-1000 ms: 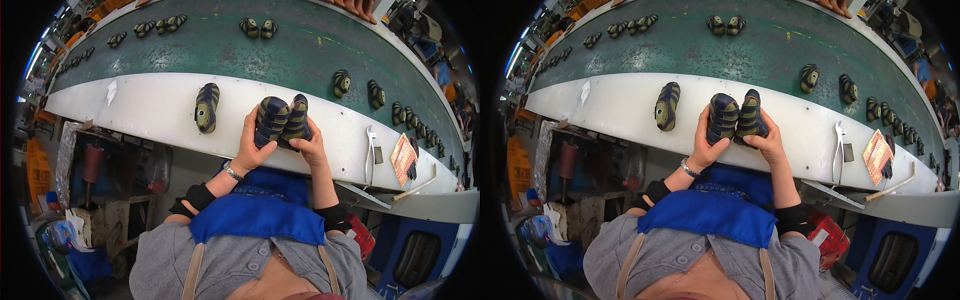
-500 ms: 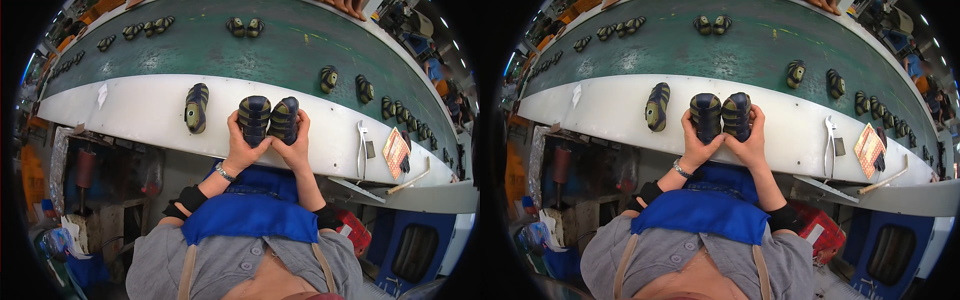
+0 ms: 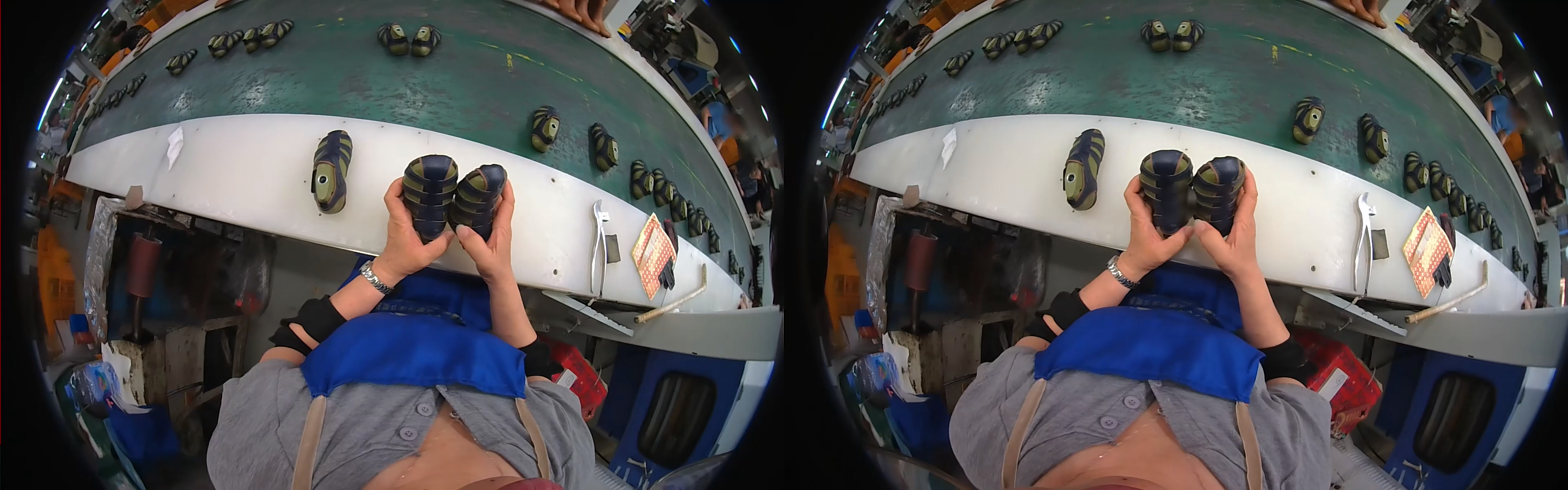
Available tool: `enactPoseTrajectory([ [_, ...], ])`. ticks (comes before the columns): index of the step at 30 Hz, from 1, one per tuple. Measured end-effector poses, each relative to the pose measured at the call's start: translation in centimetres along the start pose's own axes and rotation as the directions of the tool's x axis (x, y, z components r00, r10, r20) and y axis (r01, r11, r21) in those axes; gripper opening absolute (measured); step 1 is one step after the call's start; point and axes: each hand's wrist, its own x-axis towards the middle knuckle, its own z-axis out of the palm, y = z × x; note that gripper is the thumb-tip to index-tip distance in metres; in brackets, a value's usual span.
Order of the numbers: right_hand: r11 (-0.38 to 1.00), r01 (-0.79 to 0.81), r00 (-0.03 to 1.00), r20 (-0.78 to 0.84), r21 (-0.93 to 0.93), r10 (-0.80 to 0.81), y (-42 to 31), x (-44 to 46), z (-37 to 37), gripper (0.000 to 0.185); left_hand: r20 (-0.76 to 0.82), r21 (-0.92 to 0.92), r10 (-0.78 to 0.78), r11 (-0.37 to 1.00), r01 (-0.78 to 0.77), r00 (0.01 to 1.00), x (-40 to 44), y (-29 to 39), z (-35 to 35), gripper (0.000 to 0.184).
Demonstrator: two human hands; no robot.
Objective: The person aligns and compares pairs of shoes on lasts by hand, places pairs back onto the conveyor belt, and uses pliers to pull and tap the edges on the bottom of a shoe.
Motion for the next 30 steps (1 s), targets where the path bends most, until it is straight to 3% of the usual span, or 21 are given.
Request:
enactPoseTrajectory([
  [2, 1.0, -0.025, 1.0, 0.009, 0.007, 0.025, -0.1, 0.1, -0.2, 0.096, 0.039, -0.046, 0.005, 0.999, -0.004, 0.999, 0.0, -0.1, -0.1, 0.099],
  [6, 0.989, -0.133, 0.987, -0.105, -0.069, 0.126, -0.6, 1.1, -0.1, 0.088, 0.04, 0.107, 0.082, 0.991, -0.086, 0.996, -0.3, 0.0, 0.3, 0.1],
  [10, 0.989, -0.144, 0.985, -0.096, -0.029, 0.14, -0.8, 2.1, -0.9, 0.08, 0.007, 0.115, -0.034, 0.993, 0.033, 0.999, -0.1, 0.3, 0.5, 0.102],
  [12, 0.996, -0.052, 0.987, -0.153, -0.068, 0.041, -2.7, 3.3, -2.6, 0.076, 0.017, 0.142, -0.004, 0.99, 0.002, 1.0, -0.3, -0.1, 0.4, 0.102],
  [14, 0.949, 0.145, 0.954, -0.215, -0.279, -0.209, -6.5, 4.6, -5.8, 0.076, 0.04, 0.176, 0.056, 0.982, -0.062, 0.998, -0.4, -0.6, 0.3, 0.102],
  [15, 0.921, 0.356, 0.872, -0.298, -0.16, -0.389, -9.4, 5.2, -5.5, 0.074, 0.048, 0.131, 0.03, 0.991, -0.036, 0.998, -0.6, -0.9, 0.4, 0.102],
  [16, 0.822, 0.506, 0.77, -0.295, -0.261, -0.566, -12.2, 5.7, -6.4, 0.072, 0.044, 0.131, 0.021, 0.991, -0.027, 0.999, -0.5, -0.8, 0.3, 0.102],
  [17, 0.751, 0.578, 0.713, -0.25, -0.319, -0.655, -14.4, 5.6, -7.9, 0.074, 0.041, 0.129, 0.015, 0.991, -0.02, 0.999, -0.4, -0.5, 0.4, 0.102],
  [18, 0.663, 0.654, 0.594, -0.295, -0.364, -0.748, -15.7, 5.7, -7.8, 0.065, 0.036, 0.125, 0.007, 0.992, -0.012, 0.999, -0.4, -0.4, 0.5, 0.102],
  [20, 0.534, 0.722, 0.377, -0.398, -0.439, -0.836, -14.5, 5.9, -6.2, 0.068, 0.023, 0.086, -0.008, 0.996, 0.005, 1.0, -0.3, -0.7, 0.5, 0.101],
  [21, 0.634, 0.557, 0.573, -0.304, -0.536, -0.761, -11.4, 5.5, -6.7, 0.067, 0.016, 0.066, -0.012, 0.998, 0.011, 1.0, -0.2, -0.8, 0.4, 0.101],
  [22, 0.768, 0.257, 0.824, -0.282, -0.587, -0.492, -4.8, 3.9, -8.1, 0.064, 0.009, 0.045, -0.031, 0.999, 0.031, 0.999, -0.1, -1.0, 0.4, 0.101],
  [23, 0.708, -0.048, 0.963, -0.221, -0.705, -0.156, 1.6, 2.4, -9.3, 0.062, 0.007, 0.024, -0.053, 0.998, 0.053, 0.999, -0.1, -1.1, 0.3, 0.1],
  [24, 0.987, 0.029, 0.918, -0.386, -0.157, -0.088, 2.8, 1.9, -7.5, 0.056, 0.016, 0.003, -0.08, 0.997, 0.08, 0.997, -0.4, -1.2, 0.1, 0.1],
  [27, 0.969, -0.117, 0.937, -0.347, -0.218, 0.035, 1.1, 1.8, -8.2, 0.062, 0.031, 0.008, -0.067, 0.998, 0.066, 0.997, 0.0, -1.1, -0.1, 0.099],
  [30, 0.95, -0.062, 0.939, -0.341, -0.306, -0.048, -0.5, 2.5, -8.0, 0.06, 0.043, -0.05, -0.078, 0.996, 0.08, 0.996, 0.0, -1.1, -0.4, 0.097],
])
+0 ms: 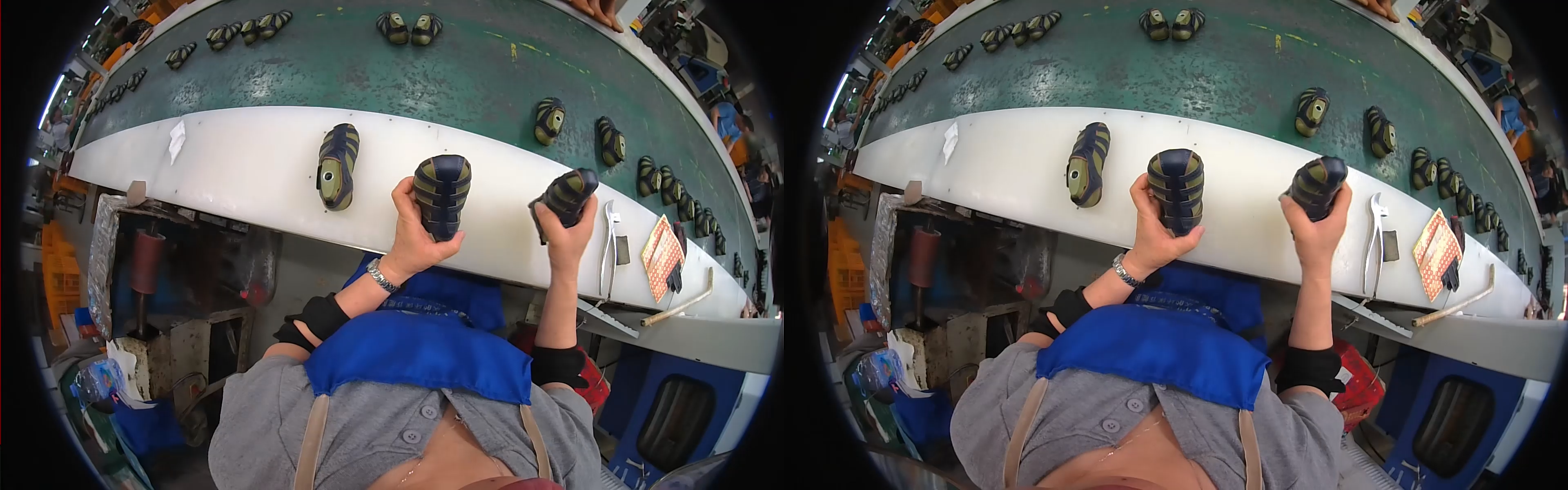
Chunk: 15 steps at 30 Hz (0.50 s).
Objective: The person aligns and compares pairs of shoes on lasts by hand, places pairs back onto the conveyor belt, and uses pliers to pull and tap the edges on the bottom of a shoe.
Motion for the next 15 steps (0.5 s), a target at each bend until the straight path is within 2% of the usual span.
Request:
enactPoseTrajectory([
  [3, 0.942, -0.182, 0.979, 0.035, -0.283, 0.199, -2.5, 1.8, -1.9, 0.058, -0.013, -0.088, -0.032, 0.996, 0.031, 0.999, 0.3, 0.0, -0.3, 0.096],
  [4, 0.879, -0.183, 0.971, 0.06, -0.441, 0.232, -3.7, 2.2, -2.4, 0.059, -0.016, -0.106, -0.031, 0.994, 0.029, 0.999, 0.2, -0.3, -0.3, 0.096],
  [6, 0.704, -0.129, 0.95, 0.117, -0.698, 0.29, -3.1, 3.0, -3.5, 0.062, -0.018, -0.126, -0.032, 0.992, 0.03, 0.999, 0.3, -0.5, -0.4, 0.095],
  [9, 0.43, -0.113, 0.838, 0.146, -0.896, 0.525, -2.2, 4.0, -3.3, 0.065, -0.01, -0.121, -0.03, 0.992, 0.029, 0.999, 0.2, -0.5, -0.4, 0.096],
  [11, 0.421, 0.079, 0.963, 0.179, -0.904, 0.202, -0.1, 2.9, -3.3, 0.065, -0.025, -0.098, -0.003, 0.995, 0.0, 1.0, 0.0, -0.6, -0.2, 0.098],
  [12, 0.391, 0.173, 0.98, 0.199, -0.904, 0.029, 0.6, 2.6, -3.3, 0.065, -0.033, -0.086, 0.012, 0.996, -0.015, 0.999, 0.0, -0.6, -0.1, 0.099],
  [15, 0.749, 0.244, 0.967, 0.213, -0.617, -0.139, -3.0, 0.9, 0.3, 0.074, -0.084, 0.045, 0.091, 0.995, -0.087, 0.992, -0.3, -0.9, 0.7, 0.105],
])
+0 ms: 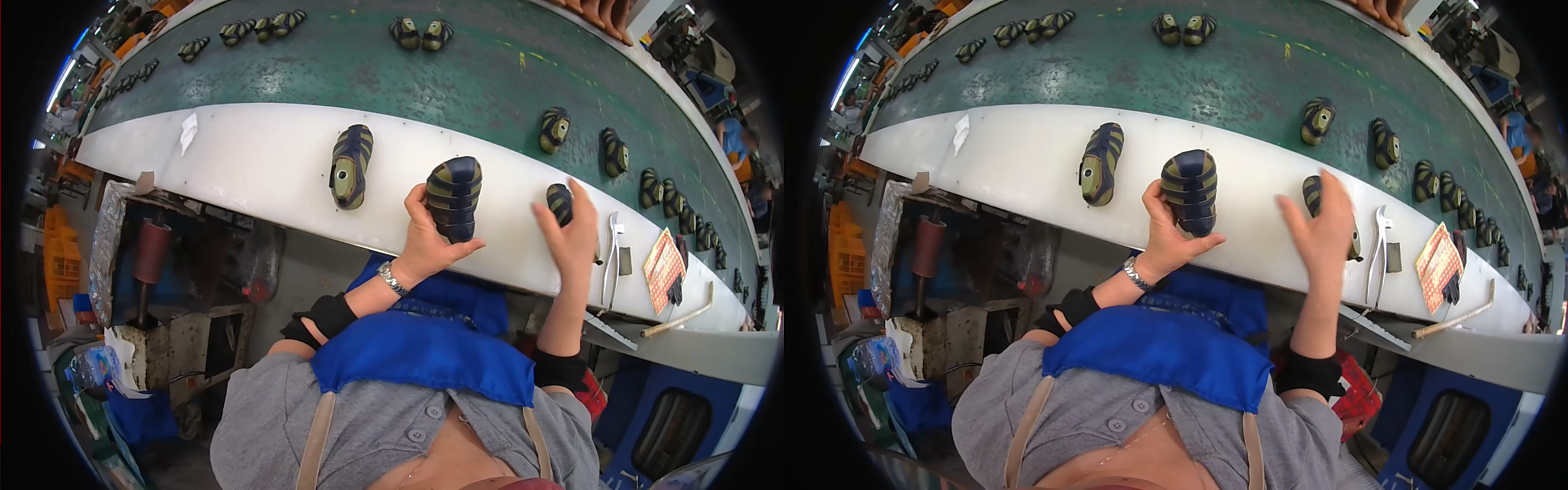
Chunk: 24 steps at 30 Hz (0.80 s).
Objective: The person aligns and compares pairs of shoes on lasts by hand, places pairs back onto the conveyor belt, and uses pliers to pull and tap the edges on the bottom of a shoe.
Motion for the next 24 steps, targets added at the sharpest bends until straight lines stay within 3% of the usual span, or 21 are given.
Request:
enactPoseTrajectory([
  [2, 0.931, 0.019, 0.99, 0.126, 0.365, -0.069, -2.5, -1.4, 2.1, 0.089, -0.009, 0.171, 0.059, 0.984, -0.056, 0.998, -0.5, -0.2, 0.4, 0.104],
  [3, 0.818, -0.068, 0.967, 0.241, 0.572, -0.088, -4.4, -2.3, 3.4, 0.1, -0.009, 0.252, 0.09, 0.964, -0.085, 0.996, -0.5, -0.4, 0.6, 0.103],
  [4, 0.741, -0.065, 0.947, 0.275, 0.669, -0.165, -4.7, -3.2, 5.8, 0.099, 0.038, 0.387, 0.23, 0.894, -0.227, 0.972, -0.2, -0.2, 0.4, 0.096],
  [5, 0.54, -0.266, 0.95, 0.313, 0.799, 0.005, -7.6, -4.1, 6.3, 0.095, 0.09, 0.413, 0.345, 0.841, -0.35, 0.934, 0.0, 0.1, 0.5, 0.096],
  [6, 0.501, -0.27, 0.96, 0.272, 0.822, 0.071, -7.2, -4.3, 7.9, 0.088, 0.113, 0.383, 0.354, 0.847, -0.37, 0.928, 0.1, 0.5, 0.2, 0.092],
  [8, 0.208, -0.387, 0.916, 0.4, 0.898, -0.021, -5.1, -3.3, 8.9, 0.088, 0.189, 0.352, 0.369, 0.84, -0.413, 0.91, 0.1, 1.4, -0.5, 0.085],
  [10, -0.119, -0.493, 0.867, 0.476, 0.862, -0.148, -3.4, -2.7, 9.5, 0.092, 0.304, 0.348, 0.375, 0.812, -0.468, 0.876, 0.2, 2.4, -1.2, 0.078],
  [14, -0.387, -0.639, 0.755, 0.446, 0.665, -0.481, -1.1, -2.8, 9.8, 0.105, 0.31, 0.25, 0.503, 0.775, -0.58, 0.807, -1.6, 2.0, -0.6, 0.063],
  [17, -0.459, -0.694, 0.711, 0.426, 0.555, -0.56, -1.4, -3.0, 9.4, 0.111, 0.303, 0.286, 0.519, 0.751, -0.596, 0.799, -3.3, 1.6, -0.1, 0.057],
  [24, -0.518, -0.754, 0.605, 0.12, 0.403, -0.787, -0.7, -2.2, 10.4, 0.112, 0.326, 0.245, 0.602, 0.691, -0.68, 0.729, -2.9, 3.0, 0.5, 0.046],
])
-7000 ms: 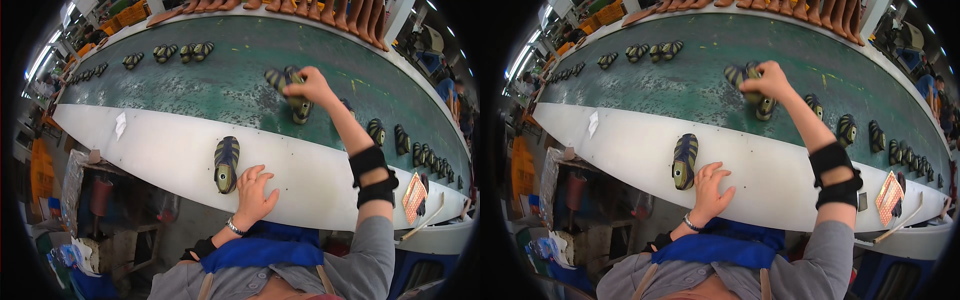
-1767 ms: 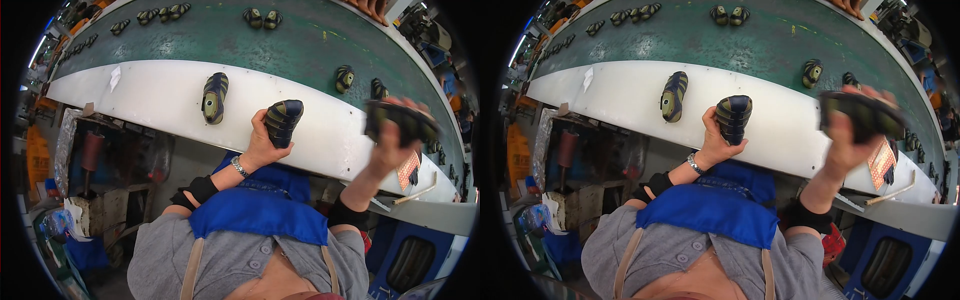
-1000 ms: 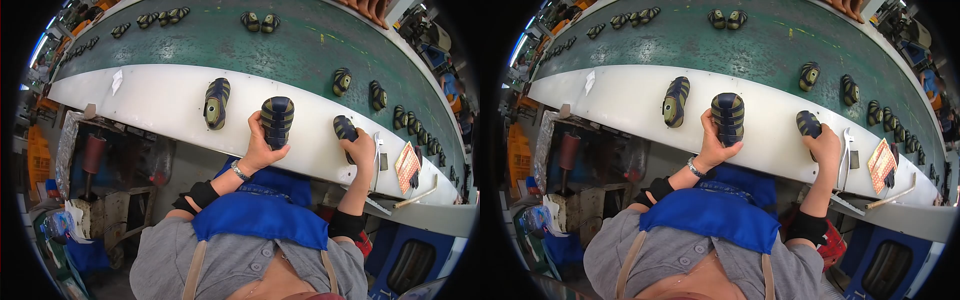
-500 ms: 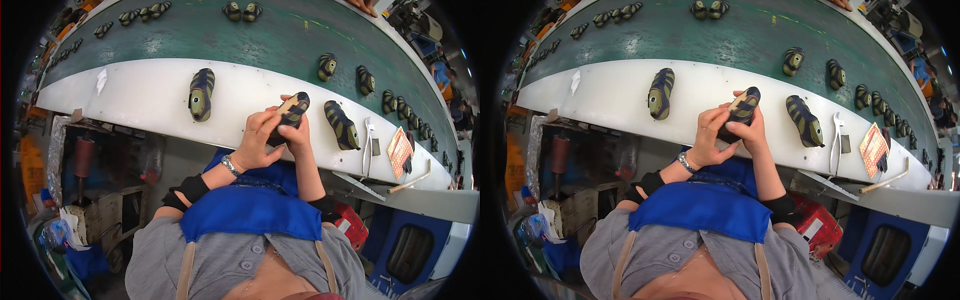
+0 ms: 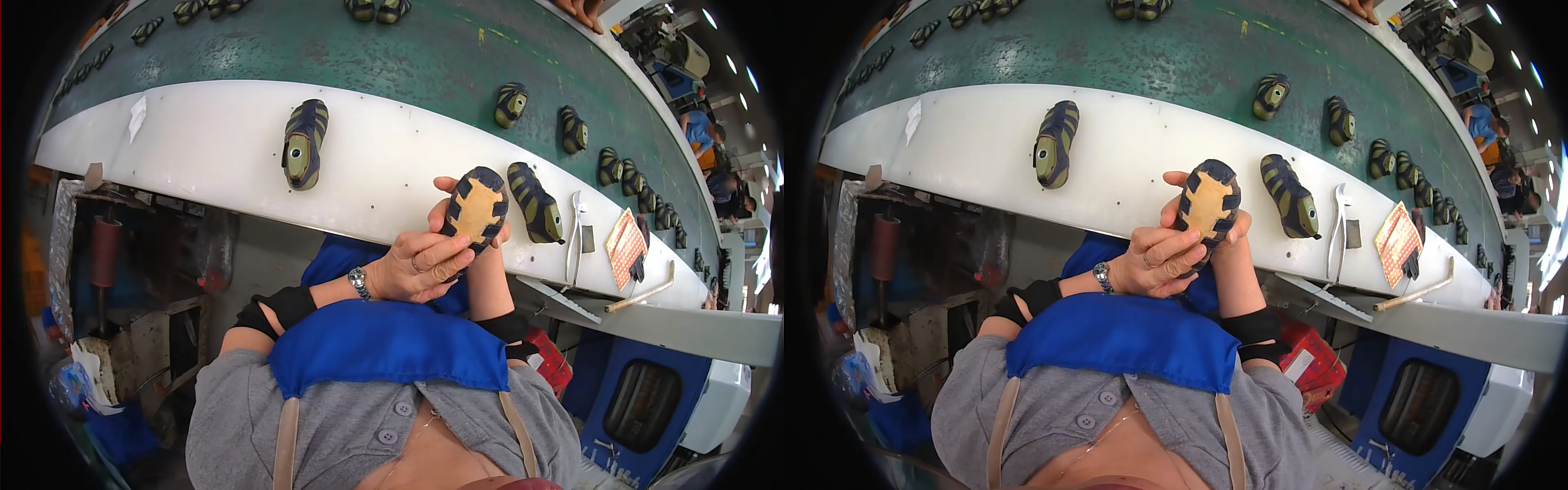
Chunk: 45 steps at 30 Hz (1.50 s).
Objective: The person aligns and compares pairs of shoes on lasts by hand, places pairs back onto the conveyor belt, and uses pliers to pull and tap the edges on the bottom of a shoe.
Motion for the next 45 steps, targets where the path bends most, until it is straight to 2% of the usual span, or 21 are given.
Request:
enactPoseTrajectory([
  [6, 1.0, -0.011, 0.998, 0.063, 0.014, 0.01, -0.1, -0.2, -0.2, 0.112, -0.01, -0.008, 0.021, 1.0, -0.021, 1.0, 0.1, 0.2, 0.4, 0.048],
  [9, 0.999, 0.017, 0.996, -0.082, -0.029, -0.02, 0.4, -0.7, 0.5, 0.113, -0.007, -0.014, 0.022, 1.0, -0.022, 1.0, 0.0, 0.3, 0.3, 0.049],
  [15, 0.99, 0.036, 0.992, -0.116, -0.14, -0.052, 0.5, -0.5, 0.9, 0.115, 0.02, -0.03, -0.006, 1.0, 0.007, 1.0, -0.3, 0.5, 0.0, 0.054],
  [16, 0.979, 0.059, 0.974, -0.201, -0.197, -0.099, 0.7, -0.5, 1.3, 0.111, 0.027, -0.034, -0.016, 0.999, 0.017, 1.0, -0.2, 0.5, -0.1, 0.055],
  [19, 0.884, -0.072, 0.902, -0.409, -0.462, -0.141, -0.5, -0.1, 2.9, 0.102, -0.03, -0.063, -0.104, 0.993, 0.102, 0.994, 0.2, 0.6, -0.7, 0.063],
  [21, 0.743, -0.214, 0.81, -0.541, -0.634, -0.228, -2.0, 1.5, 5.2, 0.092, -0.007, -0.047, -0.164, 0.985, 0.163, 0.986, -0.1, 0.0, -1.1, 0.063],
  [23, 0.453, -0.344, 0.733, -0.537, -0.822, -0.417, -3.8, 3.8, 9.1, 0.085, -0.01, -0.005, -0.215, 0.977, 0.215, 0.977, 0.1, -0.6, -1.4, 0.061],
  [24, 0.374, -0.261, 0.722, -0.437, -0.89, -0.536, -4.1, 5.0, 10.9, 0.082, -0.013, 0.017, -0.241, 0.97, 0.241, 0.971, 0.2, -0.9, -1.5, 0.06],
  [26, 0.098, -0.129, 0.727, -0.162, -0.987, -0.668, -5.2, 7.1, 14.7, 0.085, -0.011, 0.011, -0.281, 0.96, 0.281, 0.96, 0.0, -1.3, -1.7, 0.06],
  [29, -0.138, 0.197, 0.594, 0.23, -0.971, -0.771, -3.9, 8.3, 13.7, 0.086, -0.019, -0.009, -0.337, 0.941, 0.337, 0.941, 0.0, -1.7, -1.2, 0.06],
  [30, -0.357, 0.061, 0.665, 0.305, -0.932, -0.682, -4.4, 6.8, 11.1, 0.083, -0.019, -0.009, -0.357, 0.934, 0.357, 0.934, 0.2, -1.8, -1.2, 0.061],
  [31, -0.381, -0.245, 0.716, 0.098, -0.892, -0.692, -3.5, 4.8, 8.4, 0.072, -0.019, -0.008, -0.377, 0.926, 0.377, 0.926, 0.3, -1.9, -1.1, 0.062],
  [32, -0.566, -0.618, 0.726, -0.121, -0.546, -0.677, -1.9, 3.5, 6.3, 0.061, -0.007, 0.002, -0.401, 0.916, 0.401, 0.916, 0.3, -2.0, -1.1, 0.065],
  [33, -0.08, -0.553, 0.543, -0.285, -0.829, -0.79, -1.3, 1.0, 2.6, 0.056, 0.012, 0.01, -0.423, 0.906, 0.423, 0.906, 0.2, -2.1, -1.1, 0.068],
  [34, -0.04, -0.683, 0.439, -0.367, -0.729, -0.82, -1.6, 1.5, 3.2, 0.058, 0.019, 0.02, -0.443, 0.897, 0.442, 0.897, 0.5, -2.4, -0.8, 0.072],
  [37, -0.181, -0.718, 0.509, -0.329, -0.673, -0.796, -0.9, 3.0, 5.3, 0.058, 0.125, -0.039, -0.523, 0.846, 0.531, 0.843, 0.9, -2.4, -0.7, 0.086],
  [38, -0.137, -0.676, 0.511, -0.327, -0.724, -0.795, -0.3, 3.4, 5.4, 0.06, 0.154, 0.01, -0.492, 0.868, 0.496, 0.857, 1.1, -2.6, -0.6, 0.099],
  [39, -0.166, -0.686, 0.52, -0.318, -0.708, -0.793, 0.3, 4.0, 6.0, 0.062, 0.165, 0.008, -0.505, 0.86, 0.511, 0.847, 1.0, -2.5, -0.4, 0.102],
  [41, -0.083, -0.682, 0.52, -0.403, -0.727, -0.753, 1.3, 4.3, 5.5, 0.062, 0.169, 0.009, -0.525, 0.847, 0.531, 0.834, 1.0, -3.2, 0.3, 0.109],
  [42, 0.048, -0.698, 0.484, -0.521, -0.714, -0.703, 2.0, 5.3, 6.7, 0.062, 0.166, -0.052, -0.592, 0.794, 0.606, 0.789, 1.2, -3.6, 0.8, 0.115],
  [45, 0.123, -0.435, 0.722, -0.427, -0.892, -0.544, 2.6, 5.2, 7.5, 0.077, 0.103, -0.187, -0.767, 0.611, 0.769, 0.634, 2.5, -4.4, -0.1, 0.101],
])
